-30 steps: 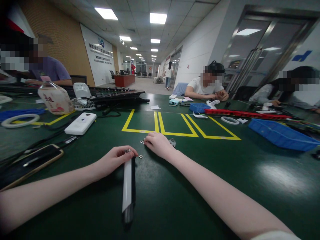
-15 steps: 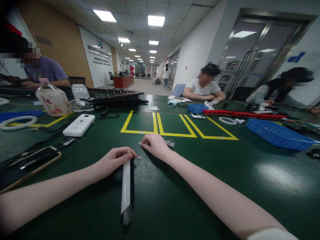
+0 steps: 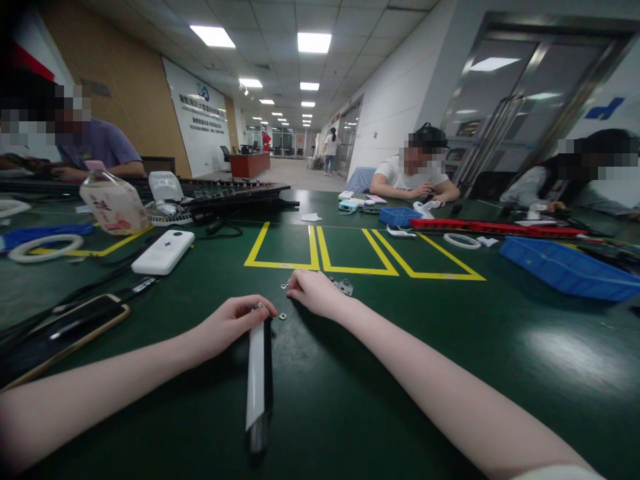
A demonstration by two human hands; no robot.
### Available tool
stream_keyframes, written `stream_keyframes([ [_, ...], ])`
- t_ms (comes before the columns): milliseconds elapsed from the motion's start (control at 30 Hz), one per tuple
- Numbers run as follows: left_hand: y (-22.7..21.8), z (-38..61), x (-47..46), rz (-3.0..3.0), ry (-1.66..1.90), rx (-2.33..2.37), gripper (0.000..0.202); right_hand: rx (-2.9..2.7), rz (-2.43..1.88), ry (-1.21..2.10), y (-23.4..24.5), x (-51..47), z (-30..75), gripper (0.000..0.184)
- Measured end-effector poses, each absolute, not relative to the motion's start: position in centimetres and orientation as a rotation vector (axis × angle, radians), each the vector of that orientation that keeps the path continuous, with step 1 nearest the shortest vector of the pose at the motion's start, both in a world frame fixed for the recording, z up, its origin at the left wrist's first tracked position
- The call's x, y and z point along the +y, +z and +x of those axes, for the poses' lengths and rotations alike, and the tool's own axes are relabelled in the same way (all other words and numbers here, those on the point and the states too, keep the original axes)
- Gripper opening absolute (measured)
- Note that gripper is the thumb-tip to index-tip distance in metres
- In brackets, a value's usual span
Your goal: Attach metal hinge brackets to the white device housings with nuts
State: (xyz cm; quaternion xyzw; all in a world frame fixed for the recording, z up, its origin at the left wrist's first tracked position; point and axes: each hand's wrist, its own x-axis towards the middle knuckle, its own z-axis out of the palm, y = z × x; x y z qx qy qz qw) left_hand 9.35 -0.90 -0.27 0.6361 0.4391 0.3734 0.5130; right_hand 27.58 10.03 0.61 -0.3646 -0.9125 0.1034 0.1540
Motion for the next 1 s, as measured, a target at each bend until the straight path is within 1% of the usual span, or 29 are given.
stream_keyframes([
  [167,-0.2,9.2,-0.9,1.578,0.894,1.064,0.04,-2.613,-0.959,0.347,0.9,9.4,27.6,0.008],
  [300,-0.3,9.1,-0.8,1.579,0.918,1.036,0.037,-2.588,-0.877,0.462,1.2,8.9,27.2,0.003],
  [367,-0.4,9.2,-0.8,1.571,0.935,1.026,0.035,-2.489,-0.831,0.647,1.8,8.5,26.9,0.006],
  [500,-0.4,9.2,-0.8,1.516,0.958,1.047,0.035,-2.08,-0.715,1.236,3.8,6.6,26.0,0.011],
  [600,-0.4,9.3,-0.9,1.471,0.991,1.051,0.034,-2.002,-0.681,1.437,5.3,4.6,25.5,0.012],
  [667,-0.5,9.4,-0.8,1.46,1.0,1.031,0.035,-2.039,-0.665,1.454,6.0,3.6,25.2,0.009],
  [800,-0.9,9.4,-0.6,1.464,0.995,1.0,0.036,-2.133,-0.724,1.369,6.6,3.0,25.2,0.006],
  [1000,-0.8,9.2,-0.5,1.445,0.977,1.016,0.038,-2.237,-0.839,1.391,6.5,3.5,25.6,0.012],
])
